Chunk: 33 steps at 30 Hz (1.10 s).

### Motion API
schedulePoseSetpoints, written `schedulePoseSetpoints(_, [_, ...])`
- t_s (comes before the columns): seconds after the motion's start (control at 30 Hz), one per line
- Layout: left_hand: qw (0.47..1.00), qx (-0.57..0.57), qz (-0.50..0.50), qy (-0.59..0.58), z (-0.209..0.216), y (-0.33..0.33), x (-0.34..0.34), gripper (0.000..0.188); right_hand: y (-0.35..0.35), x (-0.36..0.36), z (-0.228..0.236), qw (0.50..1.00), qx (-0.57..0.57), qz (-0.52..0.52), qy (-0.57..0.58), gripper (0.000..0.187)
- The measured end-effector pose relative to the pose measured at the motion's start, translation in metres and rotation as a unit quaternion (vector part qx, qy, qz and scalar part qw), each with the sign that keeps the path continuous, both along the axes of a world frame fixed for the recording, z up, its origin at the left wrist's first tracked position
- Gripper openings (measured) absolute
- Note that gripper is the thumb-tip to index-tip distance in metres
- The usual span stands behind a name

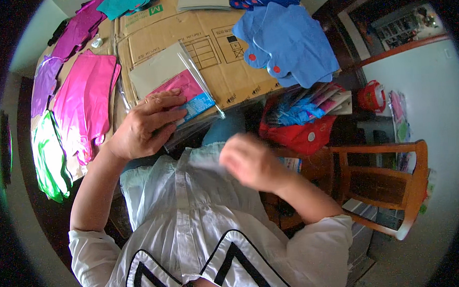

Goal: Folding and packaging colored plastic sheets into individual bags.

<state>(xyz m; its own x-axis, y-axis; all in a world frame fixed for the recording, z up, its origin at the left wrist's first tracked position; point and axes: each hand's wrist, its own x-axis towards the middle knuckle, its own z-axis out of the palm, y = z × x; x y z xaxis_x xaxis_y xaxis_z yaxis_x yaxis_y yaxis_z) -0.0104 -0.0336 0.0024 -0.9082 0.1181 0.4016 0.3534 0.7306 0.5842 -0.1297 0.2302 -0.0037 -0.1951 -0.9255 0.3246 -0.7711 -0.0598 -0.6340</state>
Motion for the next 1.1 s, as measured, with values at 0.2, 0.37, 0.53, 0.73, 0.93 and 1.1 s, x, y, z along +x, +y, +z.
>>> schedulePoseSetpoints(0.2, [1.000,0.003,-0.005,-0.030,0.004,-0.001,0.001,0.033,-0.041,-0.025,0.010,0.978,-0.056,-0.091,0.177,0.020])
schedulePoseSetpoints(0.37, [1.000,0.010,-0.008,-0.024,0.003,-0.001,0.000,0.033,-0.048,-0.035,-0.011,0.950,-0.072,-0.062,0.296,0.014])
schedulePoseSetpoints(0.53, [1.000,0.011,-0.009,-0.021,0.002,-0.004,-0.002,0.032,-0.050,-0.039,-0.022,0.932,-0.112,-0.065,0.338,0.009])
schedulePoseSetpoints(0.73, [1.000,0.018,0.001,-0.015,0.002,-0.006,-0.002,0.030,-0.034,-0.014,-0.021,0.959,-0.066,0.045,0.272,0.009])
schedulePoseSetpoints(0.93, [1.000,0.022,0.007,-0.022,0.002,-0.007,-0.003,0.031,-0.005,0.009,-0.008,0.995,-0.039,-0.004,0.090,0.010])
schedulePoseSetpoints(1.1, [0.999,0.023,0.009,-0.023,0.002,-0.006,-0.001,0.031,-0.039,-0.021,0.008,0.979,-0.080,-0.127,0.135,0.024])
